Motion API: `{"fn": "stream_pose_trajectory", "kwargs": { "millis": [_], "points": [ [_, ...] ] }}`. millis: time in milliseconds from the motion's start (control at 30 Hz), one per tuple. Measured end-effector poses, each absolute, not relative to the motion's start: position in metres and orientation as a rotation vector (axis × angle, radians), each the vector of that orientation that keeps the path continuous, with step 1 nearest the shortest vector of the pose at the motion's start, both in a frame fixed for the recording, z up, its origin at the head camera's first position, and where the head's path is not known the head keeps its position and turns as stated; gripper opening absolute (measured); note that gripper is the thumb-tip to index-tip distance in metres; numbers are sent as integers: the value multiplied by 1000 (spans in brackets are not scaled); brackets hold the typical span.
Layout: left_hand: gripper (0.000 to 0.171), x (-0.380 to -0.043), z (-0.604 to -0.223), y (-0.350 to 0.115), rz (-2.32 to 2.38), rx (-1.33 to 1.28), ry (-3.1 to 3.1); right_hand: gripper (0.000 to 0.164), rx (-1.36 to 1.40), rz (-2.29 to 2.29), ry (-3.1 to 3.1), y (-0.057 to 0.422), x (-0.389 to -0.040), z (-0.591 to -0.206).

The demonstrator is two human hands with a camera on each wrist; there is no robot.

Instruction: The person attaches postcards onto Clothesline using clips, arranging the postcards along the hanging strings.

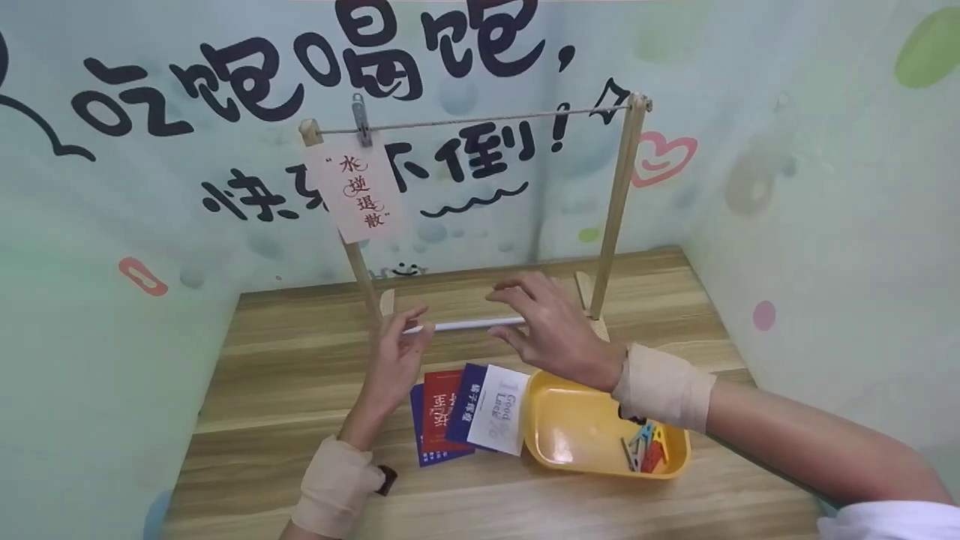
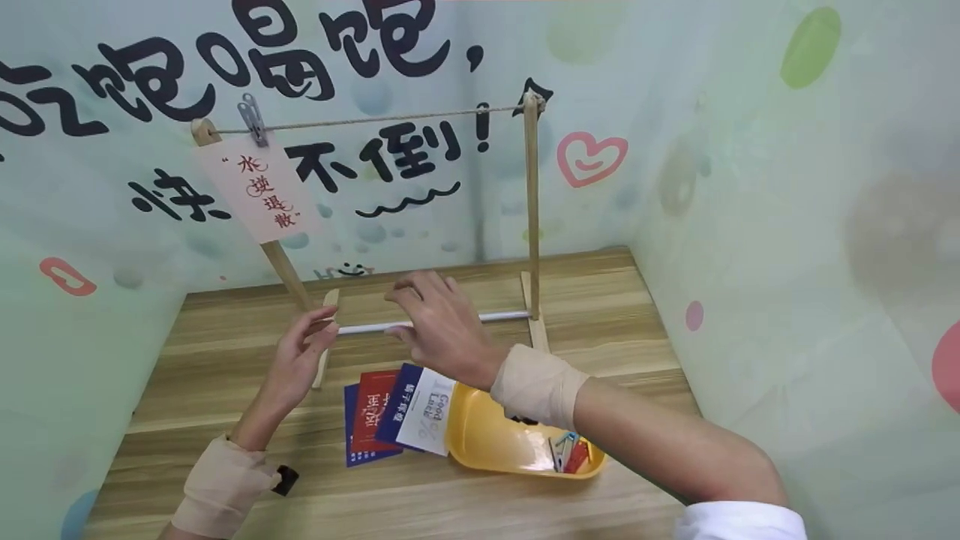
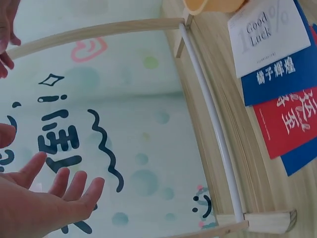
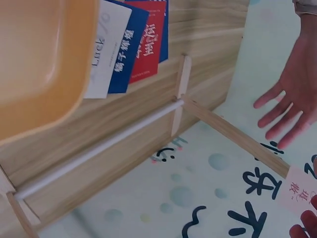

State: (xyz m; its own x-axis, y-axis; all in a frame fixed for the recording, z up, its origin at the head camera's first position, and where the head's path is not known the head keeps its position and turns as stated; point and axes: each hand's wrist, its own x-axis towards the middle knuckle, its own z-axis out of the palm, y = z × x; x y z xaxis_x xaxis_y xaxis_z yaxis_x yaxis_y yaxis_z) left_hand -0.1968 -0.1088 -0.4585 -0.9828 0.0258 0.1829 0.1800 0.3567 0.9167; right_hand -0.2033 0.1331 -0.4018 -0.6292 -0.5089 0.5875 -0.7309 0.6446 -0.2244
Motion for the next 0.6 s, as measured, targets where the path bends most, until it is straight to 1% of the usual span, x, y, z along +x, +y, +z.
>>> {"fn": "stream_pose_trajectory", "kwargs": {
  "millis": [300,600],
  "points": [
    [42,-182,-471,-95,-1497,-279,-2551,38,946,617,-2423,142,-189,-429],
    [40,-172,-485,-89,-1504,-337,-2561,36,880,706,-2456,152,-175,-456]
  ]
}}
